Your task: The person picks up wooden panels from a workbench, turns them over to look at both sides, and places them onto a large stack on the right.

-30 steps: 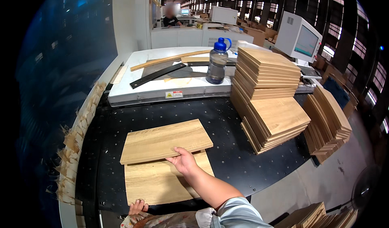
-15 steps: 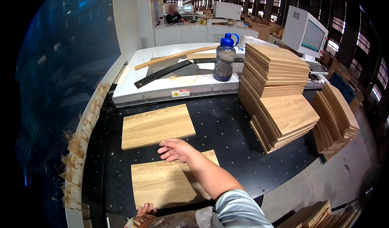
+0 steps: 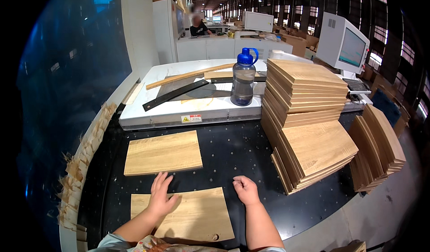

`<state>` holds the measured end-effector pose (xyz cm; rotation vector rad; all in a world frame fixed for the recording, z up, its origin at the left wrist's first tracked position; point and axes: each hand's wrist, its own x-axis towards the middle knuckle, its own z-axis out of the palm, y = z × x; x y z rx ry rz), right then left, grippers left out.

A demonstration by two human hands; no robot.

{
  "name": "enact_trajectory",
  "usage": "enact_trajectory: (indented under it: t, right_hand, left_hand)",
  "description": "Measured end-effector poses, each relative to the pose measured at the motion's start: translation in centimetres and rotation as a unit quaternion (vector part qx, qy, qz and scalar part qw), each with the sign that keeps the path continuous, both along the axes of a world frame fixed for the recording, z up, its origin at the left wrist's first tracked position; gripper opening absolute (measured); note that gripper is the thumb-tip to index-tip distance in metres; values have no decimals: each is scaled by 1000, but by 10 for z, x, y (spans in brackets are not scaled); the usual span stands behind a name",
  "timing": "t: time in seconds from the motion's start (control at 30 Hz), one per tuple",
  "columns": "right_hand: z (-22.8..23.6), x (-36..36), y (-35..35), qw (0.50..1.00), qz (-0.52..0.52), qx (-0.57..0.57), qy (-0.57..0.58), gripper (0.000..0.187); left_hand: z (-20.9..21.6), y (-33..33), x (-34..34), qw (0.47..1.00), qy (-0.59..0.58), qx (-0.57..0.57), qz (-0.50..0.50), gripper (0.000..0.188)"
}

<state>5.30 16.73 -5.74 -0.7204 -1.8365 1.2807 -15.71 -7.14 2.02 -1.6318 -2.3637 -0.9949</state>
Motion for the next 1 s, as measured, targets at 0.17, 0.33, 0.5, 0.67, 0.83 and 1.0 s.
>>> enact_trajectory:
  t: [0.17,0.33,0.5,0.67,0.83,1.0]
  right_hand:
    - [8,0,2,998,40,-31,-35,19]
    - [22,1,-1,998,29,-5,-59,19]
    - [22,2,0,998,16,-20,-53,18]
    - [22,2,0,998,15,-25,-56,17]
    - [22,1,0,998,23,-39,-44,16]
    - [18,-1,0,998,28,-49,-34,16]
  left_hand:
    - [-14,81,-50,975,30,-174,133,68]
    - [-26,90,-76,940,63,-302,144,82]
    - [-30,93,-75,948,96,-269,142,82]
    - [-31,92,-74,955,103,-241,141,79]
    - [-31,93,-76,957,101,-231,141,78]
    - [-32,91,-76,960,95,-222,139,77]
